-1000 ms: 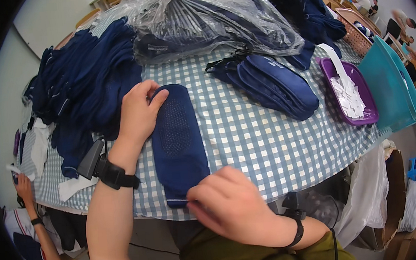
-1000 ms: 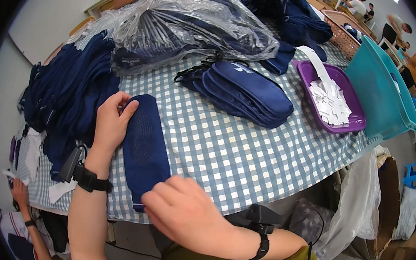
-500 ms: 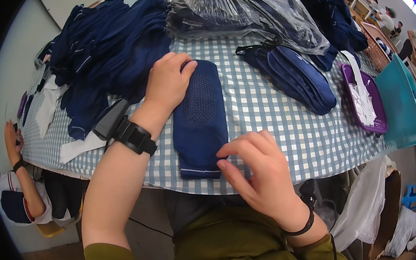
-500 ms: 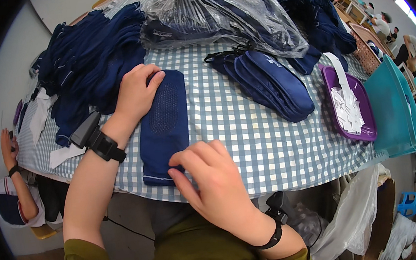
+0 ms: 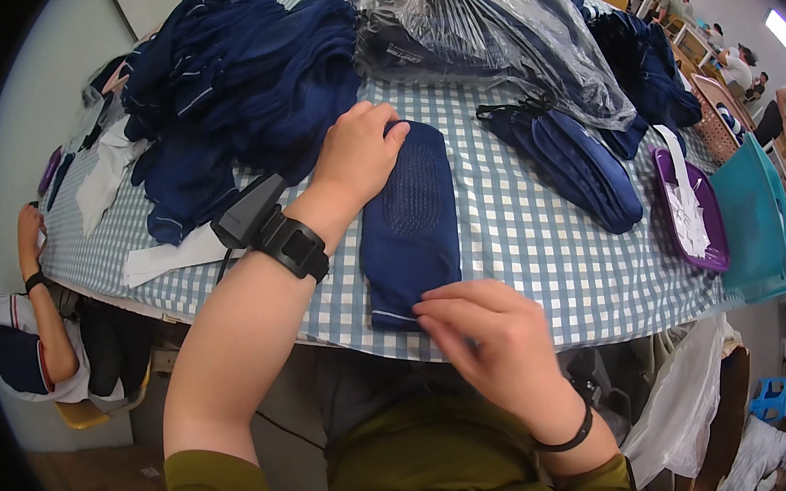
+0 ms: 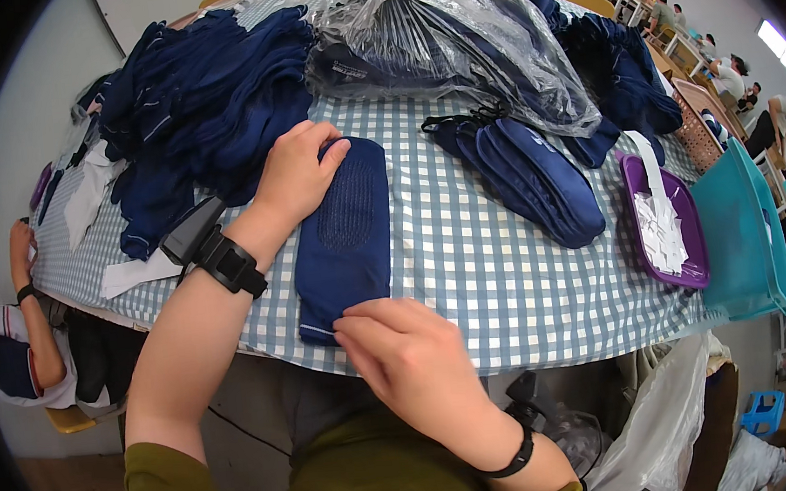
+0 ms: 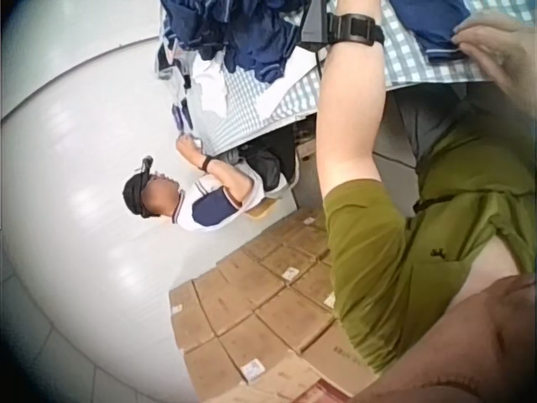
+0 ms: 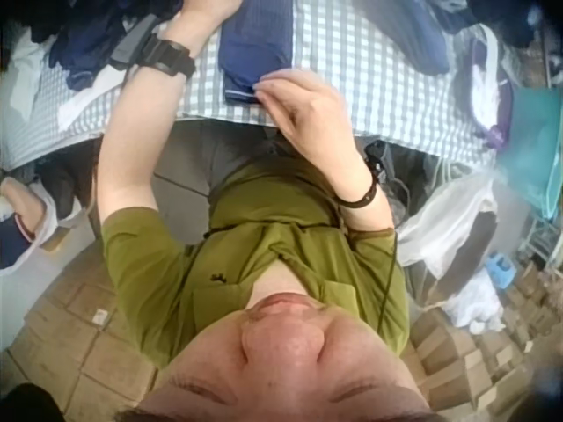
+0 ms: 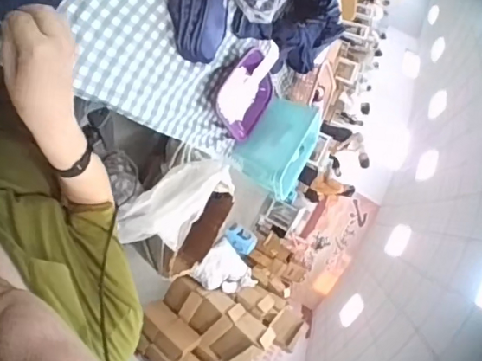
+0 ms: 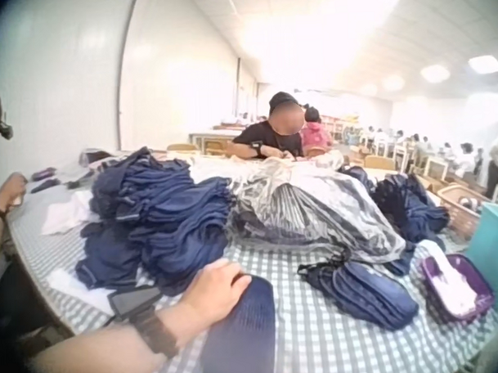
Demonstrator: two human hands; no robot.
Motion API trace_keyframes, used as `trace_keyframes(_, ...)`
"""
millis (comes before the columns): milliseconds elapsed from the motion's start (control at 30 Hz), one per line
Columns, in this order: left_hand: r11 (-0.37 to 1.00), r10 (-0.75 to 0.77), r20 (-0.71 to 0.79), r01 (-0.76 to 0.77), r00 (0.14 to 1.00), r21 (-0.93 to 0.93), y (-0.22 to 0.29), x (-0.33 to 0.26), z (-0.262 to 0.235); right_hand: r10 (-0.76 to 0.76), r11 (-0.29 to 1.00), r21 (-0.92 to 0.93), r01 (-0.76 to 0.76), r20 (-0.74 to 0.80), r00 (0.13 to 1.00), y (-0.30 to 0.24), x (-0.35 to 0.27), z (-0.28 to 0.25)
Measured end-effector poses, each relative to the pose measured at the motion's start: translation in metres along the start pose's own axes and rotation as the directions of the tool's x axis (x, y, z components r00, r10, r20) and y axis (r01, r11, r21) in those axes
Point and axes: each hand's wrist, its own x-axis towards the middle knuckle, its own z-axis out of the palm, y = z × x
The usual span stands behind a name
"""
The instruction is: Folding blue fabric face masks and bundling them with a paper strip.
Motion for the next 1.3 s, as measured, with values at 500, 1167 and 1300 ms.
trace_keyframes(500,0.999,0.042,0.013,-0.042,0.999,0.001,-0.006,0.003,0.003,-0.118,0.970,-0.156,0.188,0.371,0.921,0.018,0.051,0.040)
trace_keyframes(1167,0.974,0.223,0.133,-0.227,0.966,0.021,0.085,-0.030,-0.099,0.210,0.958,-0.121,-0.259,-0.315,0.925,0.018,-0.020,-0.025)
trace_keyframes(1300,0.905,0.388,0.095,-0.398,0.917,0.146,0.085,-0.071,-0.098,0.195,0.967,-0.094,-0.238,-0.336,0.922,0.027,-0.026,-0.018)
